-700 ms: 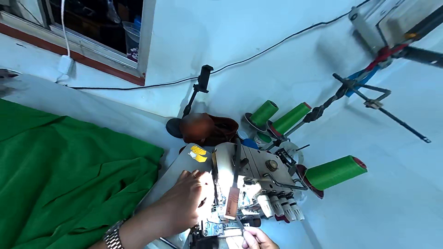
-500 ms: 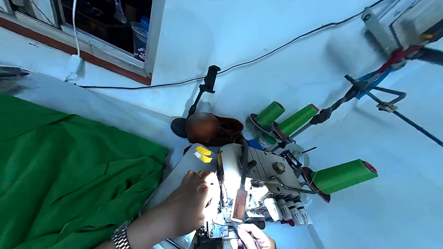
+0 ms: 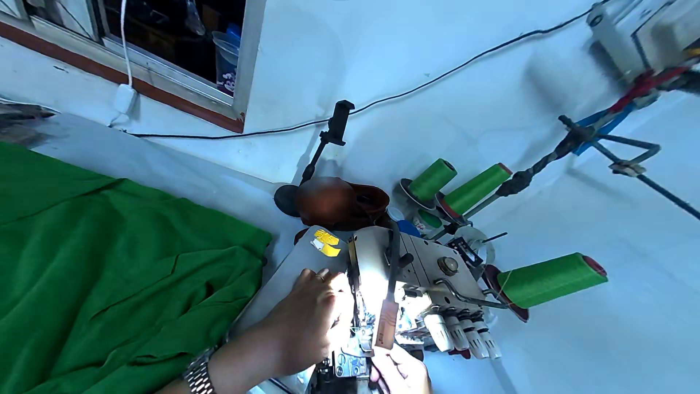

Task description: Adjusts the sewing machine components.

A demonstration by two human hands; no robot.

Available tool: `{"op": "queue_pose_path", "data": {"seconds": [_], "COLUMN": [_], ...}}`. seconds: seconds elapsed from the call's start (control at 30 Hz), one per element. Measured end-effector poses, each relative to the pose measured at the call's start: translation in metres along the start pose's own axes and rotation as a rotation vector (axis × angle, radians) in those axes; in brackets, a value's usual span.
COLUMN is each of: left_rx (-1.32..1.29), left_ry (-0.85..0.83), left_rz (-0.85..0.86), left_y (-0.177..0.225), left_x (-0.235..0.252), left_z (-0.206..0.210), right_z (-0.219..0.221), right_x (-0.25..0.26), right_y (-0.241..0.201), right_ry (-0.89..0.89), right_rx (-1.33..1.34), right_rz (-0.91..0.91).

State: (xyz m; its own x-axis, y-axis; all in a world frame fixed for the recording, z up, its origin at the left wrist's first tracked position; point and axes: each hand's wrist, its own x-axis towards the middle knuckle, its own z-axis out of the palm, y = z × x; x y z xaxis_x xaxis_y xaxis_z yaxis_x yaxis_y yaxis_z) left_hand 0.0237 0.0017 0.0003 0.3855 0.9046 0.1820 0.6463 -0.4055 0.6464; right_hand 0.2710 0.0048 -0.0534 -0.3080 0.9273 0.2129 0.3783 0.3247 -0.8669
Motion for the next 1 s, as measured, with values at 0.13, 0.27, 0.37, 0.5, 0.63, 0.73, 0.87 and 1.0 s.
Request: {"op": "queue_pose_path", "data": {"seconds": [0.13, 0.27, 0.37, 0.5, 0.63, 0.73, 0.87, 1.0], "left_rx": [-0.008, -0.013, -0.023, -0.036, 0.028, 0.051, 0.065, 0.019], "left_ry": [0.018, 0.027, 0.050, 0.089, 0.150, 0.222, 0.302, 0.397], "left_rz": [0.007, 0.009, 0.011, 0.035, 0.064, 0.084, 0.069, 0.018], "left_y": [0.000, 0.000, -0.002, -0.005, -0.005, -0.007, -0.012, -0.010], "left_x": [0.000, 0.000, 0.000, 0.001, 0.000, 0.000, 0.001, 0.002], "left_z": [0.000, 0.000, 0.003, 0.005, 0.009, 0.013, 0.019, 0.020], "right_z": [0.002, -0.001, -0.011, -0.028, -0.049, -0.061, -0.074, -0.082], "right_x": [0.001, -0.001, -0.006, -0.012, -0.014, -0.018, -0.026, -0.034], "right_y": [-0.001, 0.000, -0.002, -0.013, -0.027, -0.034, -0.032, -0.023], "right_ry": [0.015, 0.065, 0.103, 0.089, 0.018, -0.014, -0.026, -0.004], "right_rx": [0.003, -0.044, -0.303, -0.578, -0.715, -0.779, -0.759, -0.672], "right_rz": [0.000, -0.050, -0.115, -0.192, -0.208, -0.184, -0.139, -0.114]}}
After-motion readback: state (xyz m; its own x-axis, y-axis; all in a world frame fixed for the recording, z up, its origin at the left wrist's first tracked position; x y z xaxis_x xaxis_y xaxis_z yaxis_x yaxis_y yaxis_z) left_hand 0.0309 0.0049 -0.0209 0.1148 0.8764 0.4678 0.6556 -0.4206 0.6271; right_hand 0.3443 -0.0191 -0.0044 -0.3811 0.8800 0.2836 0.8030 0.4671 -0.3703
